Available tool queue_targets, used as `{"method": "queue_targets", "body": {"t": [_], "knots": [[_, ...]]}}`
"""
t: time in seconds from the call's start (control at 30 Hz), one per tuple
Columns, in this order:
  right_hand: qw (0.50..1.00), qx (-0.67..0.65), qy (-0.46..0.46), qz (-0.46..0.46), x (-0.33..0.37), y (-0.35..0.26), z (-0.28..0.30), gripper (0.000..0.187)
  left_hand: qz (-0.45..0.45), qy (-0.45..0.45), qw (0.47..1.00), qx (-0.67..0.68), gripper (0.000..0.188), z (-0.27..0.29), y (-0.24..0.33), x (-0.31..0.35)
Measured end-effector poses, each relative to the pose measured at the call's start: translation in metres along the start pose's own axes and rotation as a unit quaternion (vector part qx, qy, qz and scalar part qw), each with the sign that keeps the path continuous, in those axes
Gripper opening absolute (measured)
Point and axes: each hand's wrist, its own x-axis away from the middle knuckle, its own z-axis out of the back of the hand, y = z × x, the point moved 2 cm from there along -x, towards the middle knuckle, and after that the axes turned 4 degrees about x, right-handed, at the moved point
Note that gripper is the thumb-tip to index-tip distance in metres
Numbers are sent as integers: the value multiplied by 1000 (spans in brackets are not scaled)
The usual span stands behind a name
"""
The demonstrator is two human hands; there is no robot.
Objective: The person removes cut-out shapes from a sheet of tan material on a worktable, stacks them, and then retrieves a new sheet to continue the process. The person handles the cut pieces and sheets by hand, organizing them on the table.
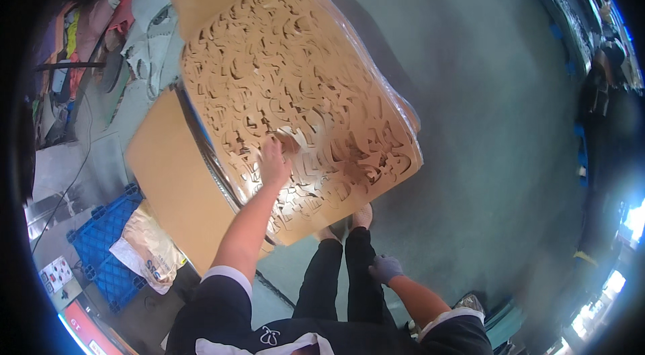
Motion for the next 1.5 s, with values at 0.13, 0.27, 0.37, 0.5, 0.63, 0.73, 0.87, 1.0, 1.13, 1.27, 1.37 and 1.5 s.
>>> {"method": "queue_targets", "body": {"t": [0.13,0.27,0.37,0.5,0.63,0.73,0.87,1.0,1.13,1.27,1.37,1.5], "knots": [[996,-84,31,28,3,-38,22,34,21,-257,965,53,58,-14,15,113],[989,-144,28,8,16,-56,46,37,19,-435,898,69,50,14,53,223],[992,-115,-3,-50,28,-47,56,38,-131,-417,846,306,61,89,120,245],[997,26,-24,-69,46,-27,67,38,-438,-268,715,474,67,247,261,260],[992,109,-36,-45,62,-28,98,41,-607,-322,429,586,54,397,349,350],[967,236,22,89,77,-57,128,41,-658,-205,341,639,51,460,364,394],[976,189,73,76,110,-94,184,37,-828,-68,-8,557,39,503,398,446],[865,435,130,211,154,-125,259,32,-730,-330,70,595,26,534,387,550],[784,536,163,267,211,-146,309,33,-536,-612,372,447,32,542,373,588],[880,382,194,205,273,-141,321,35,-651,-258,586,407,43,548,329,608],[871,390,155,256,295,-109,292,33,-617,-40,724,306,52,528,282,625],[899,337,100,263,301,-11,239,27,-223,2,909,352,53,503,186,665]]}}
